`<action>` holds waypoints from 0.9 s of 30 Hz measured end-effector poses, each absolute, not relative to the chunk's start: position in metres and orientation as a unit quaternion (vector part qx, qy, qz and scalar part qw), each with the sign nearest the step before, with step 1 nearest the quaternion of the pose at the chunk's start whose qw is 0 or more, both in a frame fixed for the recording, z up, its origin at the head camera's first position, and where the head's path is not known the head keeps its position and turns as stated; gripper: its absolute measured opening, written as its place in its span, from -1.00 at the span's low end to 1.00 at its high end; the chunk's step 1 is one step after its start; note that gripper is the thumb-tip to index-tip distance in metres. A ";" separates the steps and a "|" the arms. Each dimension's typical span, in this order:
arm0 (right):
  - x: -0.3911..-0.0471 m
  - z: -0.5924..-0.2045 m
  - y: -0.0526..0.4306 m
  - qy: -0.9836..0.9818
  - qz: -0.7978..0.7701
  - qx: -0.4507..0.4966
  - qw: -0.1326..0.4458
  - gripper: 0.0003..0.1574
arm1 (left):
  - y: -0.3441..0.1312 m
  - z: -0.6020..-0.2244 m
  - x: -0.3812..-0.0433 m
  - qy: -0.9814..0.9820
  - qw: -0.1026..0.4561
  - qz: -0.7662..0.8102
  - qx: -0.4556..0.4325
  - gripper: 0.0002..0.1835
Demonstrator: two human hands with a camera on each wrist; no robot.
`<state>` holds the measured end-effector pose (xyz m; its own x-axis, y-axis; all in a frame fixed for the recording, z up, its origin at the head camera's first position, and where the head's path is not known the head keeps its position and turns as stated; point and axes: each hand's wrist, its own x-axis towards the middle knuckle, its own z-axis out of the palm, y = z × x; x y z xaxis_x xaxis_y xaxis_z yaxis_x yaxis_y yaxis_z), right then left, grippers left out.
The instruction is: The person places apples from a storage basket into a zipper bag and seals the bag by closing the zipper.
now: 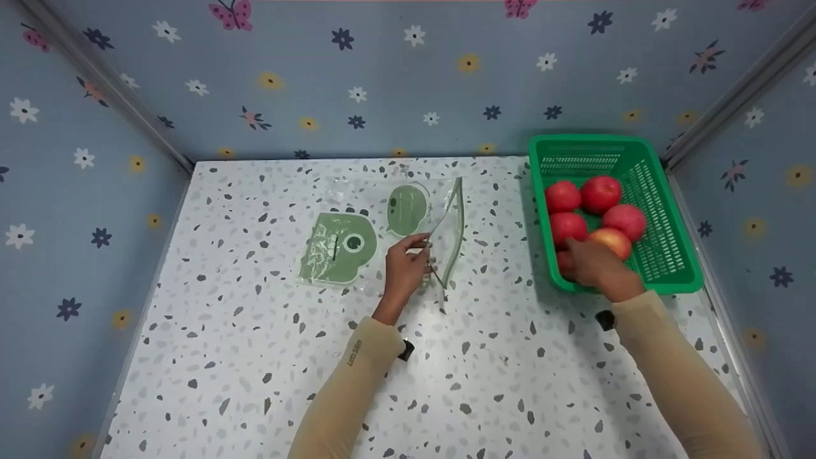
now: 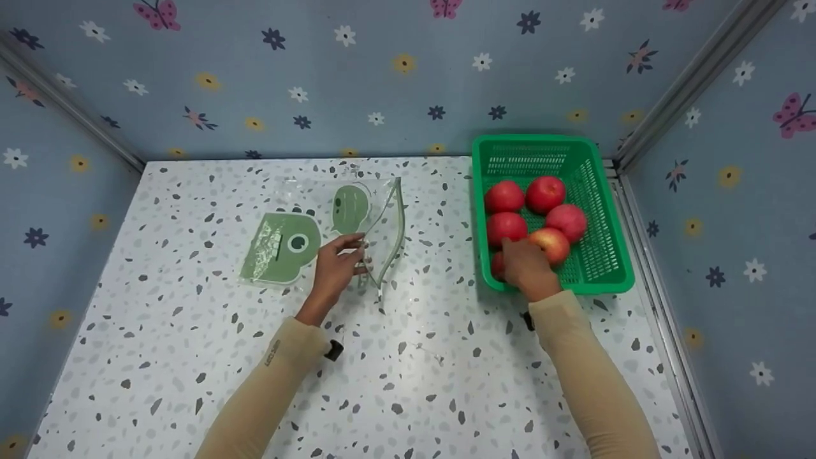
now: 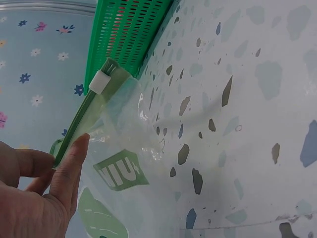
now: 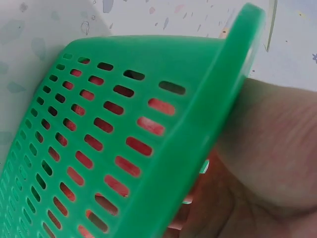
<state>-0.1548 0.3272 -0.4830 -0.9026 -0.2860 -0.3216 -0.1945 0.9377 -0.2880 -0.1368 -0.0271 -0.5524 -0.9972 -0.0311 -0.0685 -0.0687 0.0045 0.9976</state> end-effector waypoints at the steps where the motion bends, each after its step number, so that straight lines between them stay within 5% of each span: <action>1: -0.155 -0.484 0.328 0.967 -0.128 -0.128 0.178 -0.56 | -0.027 -0.552 -0.137 0.709 0.014 0.705 -0.035 -0.68; 6: -0.154 -0.486 0.329 0.966 -0.139 -0.141 0.167 -0.88 | -0.027 -0.552 -0.136 0.710 0.016 0.703 -0.034 -0.68; 10: -0.154 -0.485 0.329 0.965 -0.142 -0.135 0.174 -0.93 | -0.028 -0.552 -0.136 0.711 0.016 0.703 -0.033 -0.68; 27: -0.144 -0.469 0.325 0.975 -0.090 -0.168 0.113 -0.64 | -0.028 -0.553 -0.136 0.711 0.012 0.702 -0.044 -0.69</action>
